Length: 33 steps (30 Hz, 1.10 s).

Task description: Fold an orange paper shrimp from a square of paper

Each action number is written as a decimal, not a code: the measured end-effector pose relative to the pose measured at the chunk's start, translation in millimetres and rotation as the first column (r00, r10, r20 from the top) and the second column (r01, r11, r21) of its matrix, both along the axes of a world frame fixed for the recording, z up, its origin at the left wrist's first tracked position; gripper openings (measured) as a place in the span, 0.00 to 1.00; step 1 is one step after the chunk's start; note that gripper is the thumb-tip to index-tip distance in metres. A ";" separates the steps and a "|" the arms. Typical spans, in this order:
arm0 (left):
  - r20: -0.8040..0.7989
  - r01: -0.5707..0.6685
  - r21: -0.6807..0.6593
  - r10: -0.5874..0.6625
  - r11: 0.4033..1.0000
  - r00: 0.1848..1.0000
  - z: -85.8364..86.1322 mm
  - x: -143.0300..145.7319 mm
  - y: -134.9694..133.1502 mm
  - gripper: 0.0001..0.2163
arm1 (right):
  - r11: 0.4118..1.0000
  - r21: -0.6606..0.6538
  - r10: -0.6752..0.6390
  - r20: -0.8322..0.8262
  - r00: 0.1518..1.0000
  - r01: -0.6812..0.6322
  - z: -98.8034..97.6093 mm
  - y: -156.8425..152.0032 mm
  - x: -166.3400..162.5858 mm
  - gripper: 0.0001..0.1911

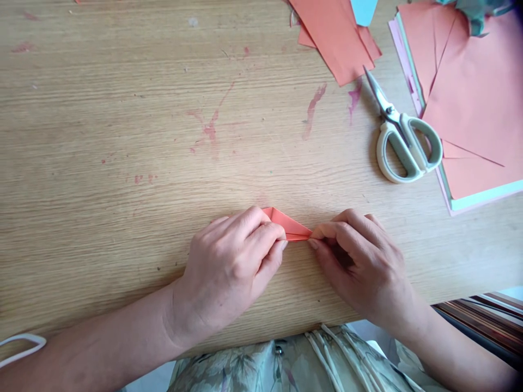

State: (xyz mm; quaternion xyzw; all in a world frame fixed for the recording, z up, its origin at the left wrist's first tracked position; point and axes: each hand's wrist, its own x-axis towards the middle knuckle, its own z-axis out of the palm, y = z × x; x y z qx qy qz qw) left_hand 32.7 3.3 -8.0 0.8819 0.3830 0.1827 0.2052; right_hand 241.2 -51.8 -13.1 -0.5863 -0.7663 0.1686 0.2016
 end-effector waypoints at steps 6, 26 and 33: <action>-0.041 -0.026 -0.003 0.026 1.000 0.999 1.2 1.8 0.3 0.11 | 1.000 0.013 -0.009 -0.007 1.000 0.009 1.5 -2.7 3.4 0.05; -0.039 -0.006 -0.024 0.005 1.000 0.999 2.9 0.1 2.4 0.10 | 0.999 -0.043 0.024 -0.026 0.999 -0.025 2.9 0.9 6.4 0.06; -0.045 -0.005 -0.031 0.004 1.000 0.999 2.6 -0.4 2.2 0.11 | 0.998 -0.063 0.016 0.024 1.000 -0.014 6.0 1.1 5.1 0.05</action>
